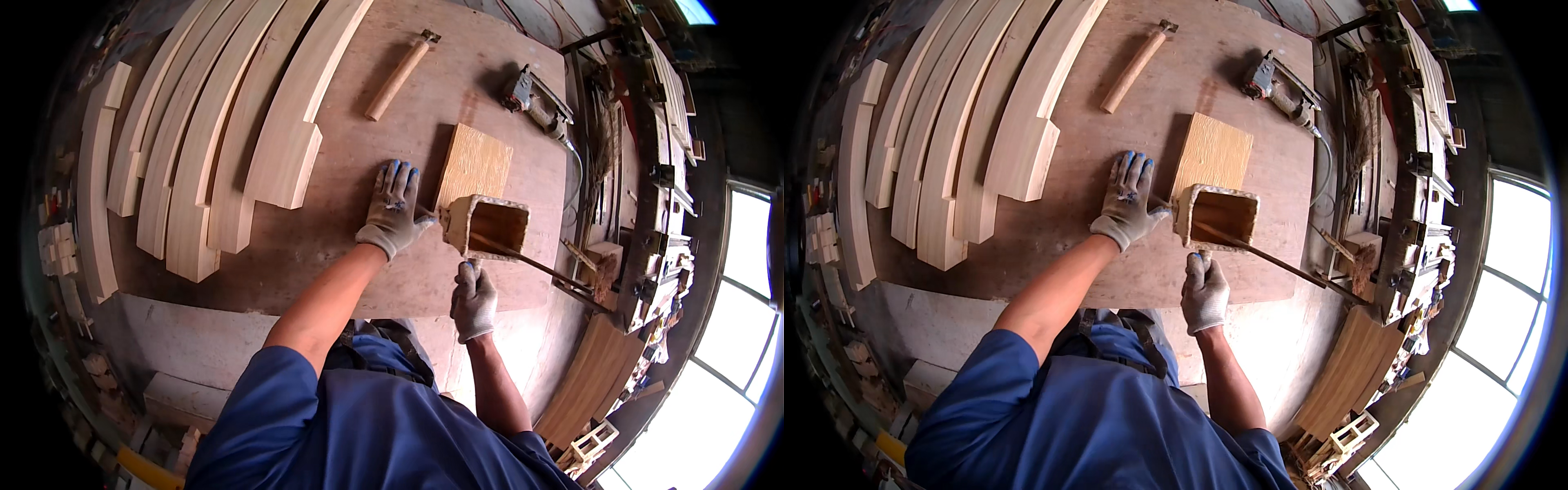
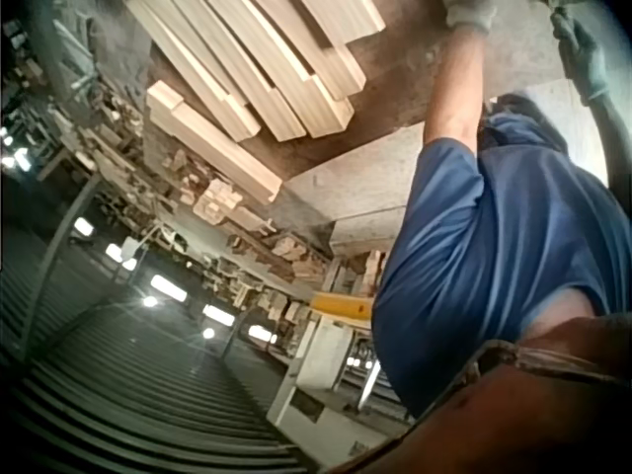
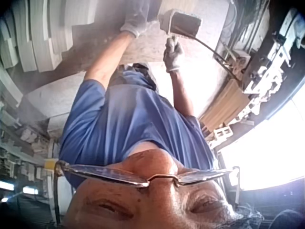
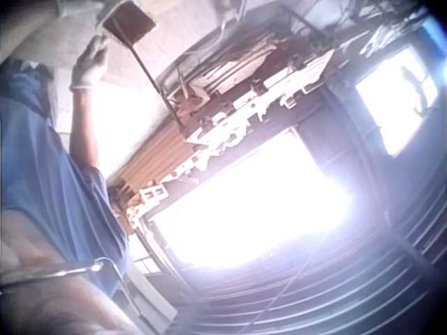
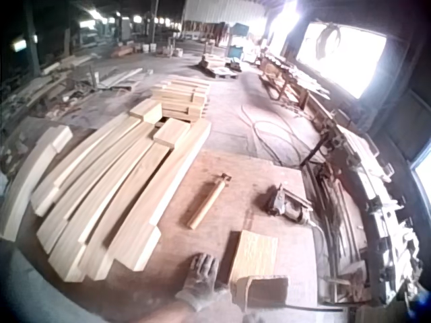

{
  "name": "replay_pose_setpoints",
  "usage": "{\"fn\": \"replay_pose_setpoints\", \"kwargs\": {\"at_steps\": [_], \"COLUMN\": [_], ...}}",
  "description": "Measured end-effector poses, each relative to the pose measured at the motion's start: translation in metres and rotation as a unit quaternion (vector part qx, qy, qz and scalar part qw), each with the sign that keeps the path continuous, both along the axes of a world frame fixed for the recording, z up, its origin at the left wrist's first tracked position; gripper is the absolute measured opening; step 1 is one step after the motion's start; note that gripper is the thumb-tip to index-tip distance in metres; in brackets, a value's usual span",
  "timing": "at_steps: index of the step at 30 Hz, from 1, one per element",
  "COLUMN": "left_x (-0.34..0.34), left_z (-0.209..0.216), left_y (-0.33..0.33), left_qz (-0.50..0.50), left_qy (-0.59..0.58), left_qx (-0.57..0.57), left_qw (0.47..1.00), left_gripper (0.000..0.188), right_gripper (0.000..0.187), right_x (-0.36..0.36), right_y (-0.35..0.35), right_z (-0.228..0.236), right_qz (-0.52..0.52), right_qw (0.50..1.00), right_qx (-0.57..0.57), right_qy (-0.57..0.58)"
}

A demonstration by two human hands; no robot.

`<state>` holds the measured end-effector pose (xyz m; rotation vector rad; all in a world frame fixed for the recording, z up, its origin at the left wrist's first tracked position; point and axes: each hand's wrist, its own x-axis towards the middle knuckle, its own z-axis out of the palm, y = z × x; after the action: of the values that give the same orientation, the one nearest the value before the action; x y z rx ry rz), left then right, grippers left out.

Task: The person retrieves a wooden piece from a machine, applies glue to its surface using a brush, and then uses a nail gun to attach a smaller wooden block to it. The person handles multiple wooden pieces and tools throughout the process.

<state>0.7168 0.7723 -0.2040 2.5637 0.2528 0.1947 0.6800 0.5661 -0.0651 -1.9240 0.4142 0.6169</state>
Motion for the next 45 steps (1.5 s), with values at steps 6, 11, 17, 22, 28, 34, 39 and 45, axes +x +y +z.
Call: {"fn": "replay_pose_setpoints", "kwargs": {"at_steps": [6,11,17,22,28,34,39,45], "left_x": [-0.007,-0.002,-0.001,-0.003,-0.005,0.0,0.0,0.0], "left_z": [-0.019,0.001,-0.002,-0.006,-0.008,0.003,0.0,0.009], "left_y": [-0.003,0.0,0.0,-0.002,-0.001,-0.003,-0.002,-0.003], "left_qz": [0.014,-0.012,0.005,0.004,0.009,-0.003,0.004,-0.009], "left_qy": [-0.035,0.029,0.026,-0.007,-0.027,0.025,0.022,0.053], "left_qx": [0.034,0.015,0.015,0.007,0.0,0.012,0.017,0.006], "left_qw": [0.999,0.999,1.0,1.0,1.0,1.0,1.0,0.999], "left_gripper": [0.103,0.1,0.101,0.1,0.1,0.1,0.099,0.1], "right_gripper": [0.05,0.05,0.042,0.045,0.047,0.052,0.043,0.037], "right_x": [0.032,0.137,0.118,0.019,0.029,0.179,0.159,0.031], "right_y": [0.037,0.066,0.054,0.007,0.026,0.08,0.041,-0.036], "right_z": [-0.04,-0.057,-0.003,-0.016,-0.063,-0.065,-0.018,0.001], "right_qz": [0.089,-0.008,-0.026,0.043,0.052,-0.04,-0.035,-0.008], "right_qw": [0.979,0.997,0.993,0.993,0.984,0.992,0.987,0.997], "right_qx": [-0.152,0.02,0.068,-0.052,-0.126,0.053,0.089,0.009], "right_qy": [-0.106,-0.071,-0.095,-0.093,-0.119,-0.106,-0.129,-0.072]}}
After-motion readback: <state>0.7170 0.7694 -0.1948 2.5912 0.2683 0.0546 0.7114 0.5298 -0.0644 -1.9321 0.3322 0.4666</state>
